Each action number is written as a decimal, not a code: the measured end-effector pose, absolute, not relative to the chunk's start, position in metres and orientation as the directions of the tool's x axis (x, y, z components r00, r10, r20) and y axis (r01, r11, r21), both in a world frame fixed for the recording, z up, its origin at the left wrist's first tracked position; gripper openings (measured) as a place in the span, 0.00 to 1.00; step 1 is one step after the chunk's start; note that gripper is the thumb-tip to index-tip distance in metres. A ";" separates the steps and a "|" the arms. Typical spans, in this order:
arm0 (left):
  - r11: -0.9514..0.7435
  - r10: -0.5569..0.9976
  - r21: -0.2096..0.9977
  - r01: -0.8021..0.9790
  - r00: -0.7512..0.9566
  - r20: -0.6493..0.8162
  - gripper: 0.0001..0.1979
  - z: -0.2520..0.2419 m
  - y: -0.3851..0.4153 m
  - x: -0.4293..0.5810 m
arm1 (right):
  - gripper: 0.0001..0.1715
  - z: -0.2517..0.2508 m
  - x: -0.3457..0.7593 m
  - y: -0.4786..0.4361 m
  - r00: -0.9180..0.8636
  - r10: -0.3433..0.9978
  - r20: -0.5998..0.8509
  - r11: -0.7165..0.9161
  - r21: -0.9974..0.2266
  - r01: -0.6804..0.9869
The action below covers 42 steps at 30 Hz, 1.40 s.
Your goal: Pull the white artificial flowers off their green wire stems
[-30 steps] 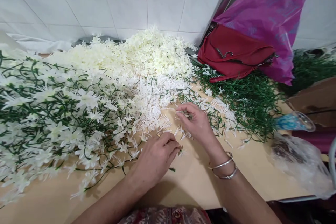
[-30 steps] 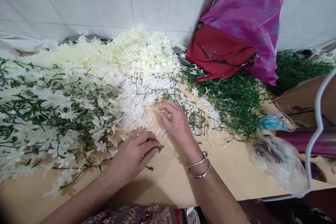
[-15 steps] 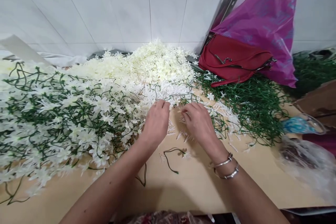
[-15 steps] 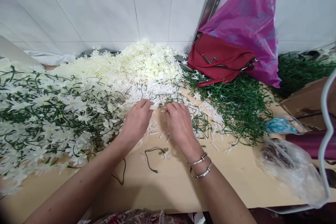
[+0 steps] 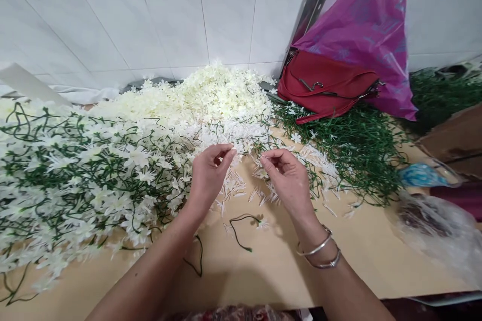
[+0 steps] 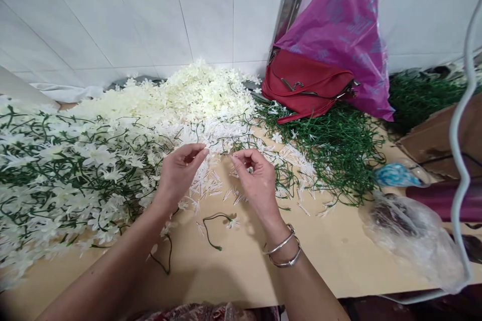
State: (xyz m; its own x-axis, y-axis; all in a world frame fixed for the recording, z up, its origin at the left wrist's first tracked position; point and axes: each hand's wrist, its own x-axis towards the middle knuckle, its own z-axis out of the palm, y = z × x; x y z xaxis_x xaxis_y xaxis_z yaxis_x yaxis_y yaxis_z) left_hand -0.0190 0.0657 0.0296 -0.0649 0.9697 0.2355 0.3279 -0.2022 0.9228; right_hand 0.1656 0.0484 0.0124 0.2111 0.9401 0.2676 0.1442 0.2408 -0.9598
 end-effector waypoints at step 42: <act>-0.050 0.999 0.993 -0.106 -0.021 0.048 0.14 -0.001 0.021 0.000 | 0.05 0.003 0.126 0.029 0.161 0.866 0.473 0.399 -0.849 0.347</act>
